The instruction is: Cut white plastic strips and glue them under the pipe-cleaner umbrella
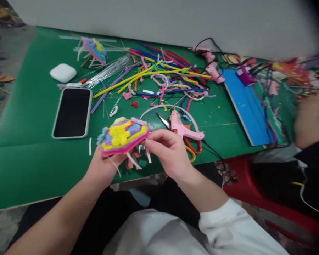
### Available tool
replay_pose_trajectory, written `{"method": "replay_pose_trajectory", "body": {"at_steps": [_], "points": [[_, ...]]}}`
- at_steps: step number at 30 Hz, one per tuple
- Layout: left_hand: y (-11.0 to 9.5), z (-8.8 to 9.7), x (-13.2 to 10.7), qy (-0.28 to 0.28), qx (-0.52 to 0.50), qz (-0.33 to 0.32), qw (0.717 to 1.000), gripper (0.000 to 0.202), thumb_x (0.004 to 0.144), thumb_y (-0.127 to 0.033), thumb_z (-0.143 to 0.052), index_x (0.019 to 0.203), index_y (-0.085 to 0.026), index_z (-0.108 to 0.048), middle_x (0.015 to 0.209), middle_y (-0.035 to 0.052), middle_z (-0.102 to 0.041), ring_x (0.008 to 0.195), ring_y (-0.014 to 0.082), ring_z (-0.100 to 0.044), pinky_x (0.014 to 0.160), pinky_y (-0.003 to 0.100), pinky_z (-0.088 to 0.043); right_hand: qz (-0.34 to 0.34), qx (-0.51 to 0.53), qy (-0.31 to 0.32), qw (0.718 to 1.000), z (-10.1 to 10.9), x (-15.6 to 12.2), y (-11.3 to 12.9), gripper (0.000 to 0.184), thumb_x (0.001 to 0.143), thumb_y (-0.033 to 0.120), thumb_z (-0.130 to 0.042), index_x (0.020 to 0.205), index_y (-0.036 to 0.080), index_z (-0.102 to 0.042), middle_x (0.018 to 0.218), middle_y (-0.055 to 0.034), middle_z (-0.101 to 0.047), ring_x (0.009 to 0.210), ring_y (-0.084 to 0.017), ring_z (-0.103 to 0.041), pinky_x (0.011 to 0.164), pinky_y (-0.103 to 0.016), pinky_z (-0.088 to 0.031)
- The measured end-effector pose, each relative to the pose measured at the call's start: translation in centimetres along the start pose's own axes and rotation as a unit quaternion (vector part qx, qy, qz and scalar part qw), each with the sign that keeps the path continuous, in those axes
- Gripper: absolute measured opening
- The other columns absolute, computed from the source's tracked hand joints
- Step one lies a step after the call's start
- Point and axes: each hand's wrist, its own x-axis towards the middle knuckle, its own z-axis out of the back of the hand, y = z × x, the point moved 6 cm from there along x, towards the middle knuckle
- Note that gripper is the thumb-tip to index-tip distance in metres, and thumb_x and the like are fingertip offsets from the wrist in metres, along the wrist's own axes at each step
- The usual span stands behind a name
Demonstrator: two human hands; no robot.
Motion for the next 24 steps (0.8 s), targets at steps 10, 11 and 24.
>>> {"method": "replay_pose_trajectory", "body": {"at_steps": [10,11,24], "points": [[-0.7,-1.0,0.1,0.021,-0.009,0.0,1.0,0.024,0.073,-0.039,-0.07,0.077,-0.016,-0.067,0.063,0.0008,-0.063,0.046,0.0097,-0.054,0.037,0.018,-0.046,-0.008,0.06,0.024,0.998,-0.3,0.3,-0.1,0.006,0.068,0.019,-0.072,0.07,0.019,-0.066,0.063,0.0049,-0.065,0.058,-0.008,-0.06,0.06,-0.02,-0.051],[-0.7,-1.0,0.1,0.022,-0.012,-0.001,1.0,0.023,0.073,-0.038,-0.07,0.078,-0.016,-0.067,0.063,0.0007,-0.063,0.046,0.0098,-0.054,0.037,0.018,-0.046,-0.01,0.058,0.023,0.998,-0.3,0.3,-0.1,0.007,0.068,0.02,-0.073,0.07,0.019,-0.066,0.062,0.0048,-0.065,0.058,-0.008,-0.06,0.06,-0.02,-0.051],[0.9,-0.6,0.1,0.043,-0.026,0.026,0.998,0.02,0.076,-0.038,-0.067,0.085,-0.02,-0.069,0.063,0.0006,-0.064,0.045,0.0105,-0.055,0.04,0.022,-0.045,-0.009,0.019,0.015,1.0,0.1,0.1,-0.4,0.004,0.07,0.023,-0.073,0.069,0.022,-0.069,0.059,0.0053,-0.065,0.056,-0.008,-0.059,0.055,-0.02,-0.049]]}}
